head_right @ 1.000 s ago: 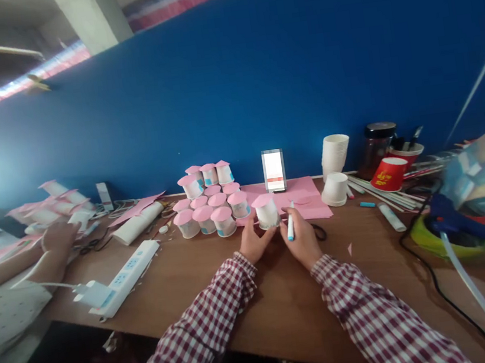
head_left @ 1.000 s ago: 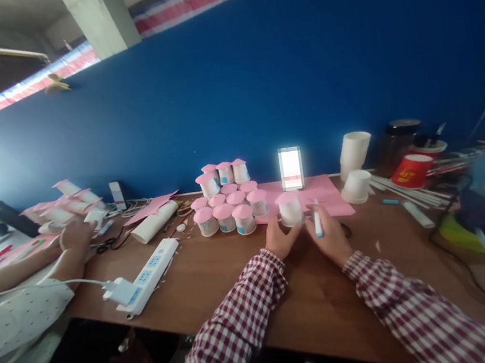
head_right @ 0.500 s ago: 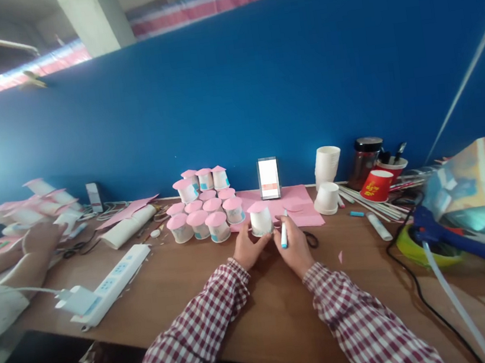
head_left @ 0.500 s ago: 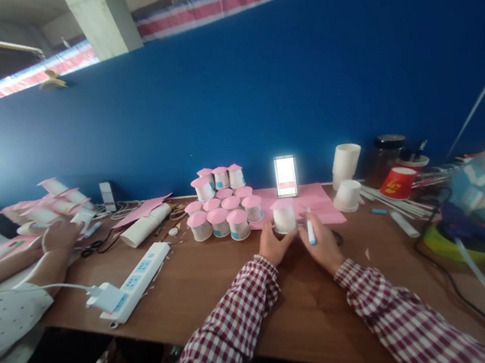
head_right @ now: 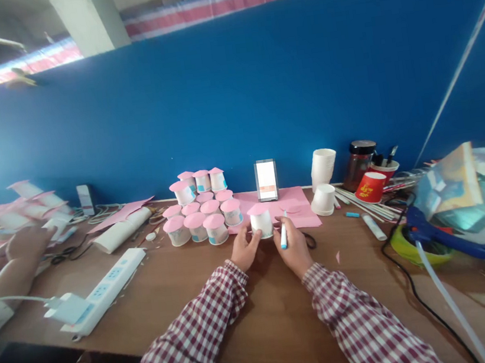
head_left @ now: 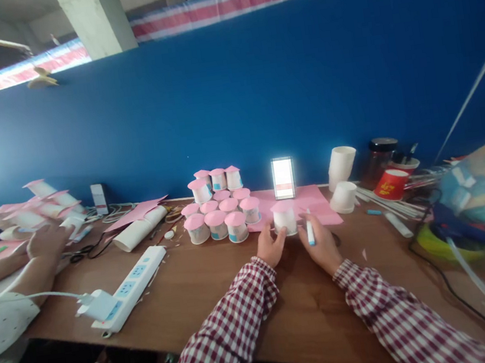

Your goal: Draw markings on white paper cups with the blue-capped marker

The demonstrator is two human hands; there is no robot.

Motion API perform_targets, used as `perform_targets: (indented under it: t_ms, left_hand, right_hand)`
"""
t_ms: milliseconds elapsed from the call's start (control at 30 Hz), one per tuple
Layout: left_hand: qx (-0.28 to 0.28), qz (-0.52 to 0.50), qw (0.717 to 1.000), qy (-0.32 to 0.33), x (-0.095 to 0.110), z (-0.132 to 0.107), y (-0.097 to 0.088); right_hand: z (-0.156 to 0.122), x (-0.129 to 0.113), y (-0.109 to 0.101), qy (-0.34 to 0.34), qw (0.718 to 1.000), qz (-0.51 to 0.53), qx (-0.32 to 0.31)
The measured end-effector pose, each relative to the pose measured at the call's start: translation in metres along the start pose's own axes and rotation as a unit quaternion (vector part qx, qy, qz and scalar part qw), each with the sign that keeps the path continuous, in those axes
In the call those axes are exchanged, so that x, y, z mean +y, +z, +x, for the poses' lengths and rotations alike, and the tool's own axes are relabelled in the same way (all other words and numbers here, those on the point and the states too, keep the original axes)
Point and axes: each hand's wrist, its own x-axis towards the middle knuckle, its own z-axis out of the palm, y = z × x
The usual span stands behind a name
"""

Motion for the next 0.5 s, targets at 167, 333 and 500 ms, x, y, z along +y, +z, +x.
perform_targets:
  t_ms: [167,333,500]
  left_hand:
    - [0.007,0.005,1.0,-0.008,-0.002,-0.0001,0.0002]
    - [0.001,0.056,0.998,0.002,-0.0025,0.0003,-0.0002]
    - [0.0,0.062,0.998,0.013,0.0026,-0.0013,-0.0012]
  right_hand:
    - [0.0002,0.0,0.0006,-0.001,1.0,0.008,-0.003]
    - [0.0003,0.0,0.0008,0.006,1.0,0.01,-0.007]
    - [0.0,-0.0002,0.0008,-0.001,1.0,-0.004,-0.002]
